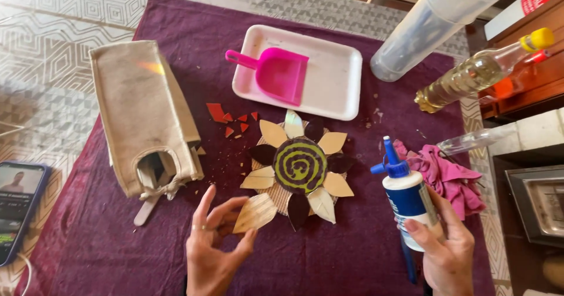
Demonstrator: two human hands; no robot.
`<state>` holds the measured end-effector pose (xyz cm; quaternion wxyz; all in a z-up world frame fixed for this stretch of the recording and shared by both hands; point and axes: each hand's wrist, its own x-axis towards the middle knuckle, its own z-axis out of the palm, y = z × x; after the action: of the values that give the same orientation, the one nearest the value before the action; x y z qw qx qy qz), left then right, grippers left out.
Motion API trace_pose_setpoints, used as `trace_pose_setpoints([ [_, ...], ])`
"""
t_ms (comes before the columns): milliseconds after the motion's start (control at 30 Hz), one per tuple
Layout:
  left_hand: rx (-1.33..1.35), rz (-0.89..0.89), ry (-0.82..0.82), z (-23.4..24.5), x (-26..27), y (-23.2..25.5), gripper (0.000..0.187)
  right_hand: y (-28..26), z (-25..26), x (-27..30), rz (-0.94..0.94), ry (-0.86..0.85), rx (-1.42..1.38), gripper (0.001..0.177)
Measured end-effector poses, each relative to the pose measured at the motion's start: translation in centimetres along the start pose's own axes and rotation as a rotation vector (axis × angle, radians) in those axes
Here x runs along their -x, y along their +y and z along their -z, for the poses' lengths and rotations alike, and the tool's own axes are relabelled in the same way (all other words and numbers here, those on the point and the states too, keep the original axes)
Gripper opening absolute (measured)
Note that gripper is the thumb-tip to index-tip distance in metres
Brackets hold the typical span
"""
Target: Gluing decorative tiles onto a wooden sunflower base to create mosaic art.
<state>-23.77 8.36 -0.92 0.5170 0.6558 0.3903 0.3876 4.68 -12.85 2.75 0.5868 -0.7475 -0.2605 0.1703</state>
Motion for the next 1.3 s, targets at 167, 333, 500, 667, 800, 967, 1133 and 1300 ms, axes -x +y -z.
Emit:
trace_pose_setpoints([
  [167,0.572,0.145,-0.266,-2.7,-4.1,0.7,0.100,-1.0,1.6,-1.1,0.100,-0.088,-0.324,0.060],
  [333,0.647,0.251,-0.414,-6.3,-7.4,1.2,0.093,-1.2,1.7,-4.1,0.194,0.004,-0.721,0.049],
  [500,0.610,0.226,-0.518,-8.6,-9.2,1.6,0.090,-7.8,-2.5,-7.7,0.108,0.069,-1.127,0.049],
  [667,0.399,0.122,-0.586,-9.6,-9.5,0.9,0.091,-6.7,-4.3,-11.2,0.066,0.097,-1.308,0.045],
  [800,0.322,0.109,-0.546,-9.6,-9.0,0.8,0.093,-7.9,-8.0,-11.3,0.204,0.130,-0.953,0.045],
  [967,0.187,-0.017,-0.447,-9.7,-8.5,0.2,0.104,-5.8,-11.4,-11.1,0.567,0.075,-0.629,0.044],
  [1133,0.136,-0.055,-0.383,-9.9,-8.1,-0.6,0.104,-5.6,-13.1,-10.1,0.545,0.029,-0.649,0.042],
  [1300,0.109,-0.204,-0.322,-10.4,-6.8,-2.1,0.104,-4.2,-12.9,-11.3,0.560,-0.055,-0.758,0.051],
])
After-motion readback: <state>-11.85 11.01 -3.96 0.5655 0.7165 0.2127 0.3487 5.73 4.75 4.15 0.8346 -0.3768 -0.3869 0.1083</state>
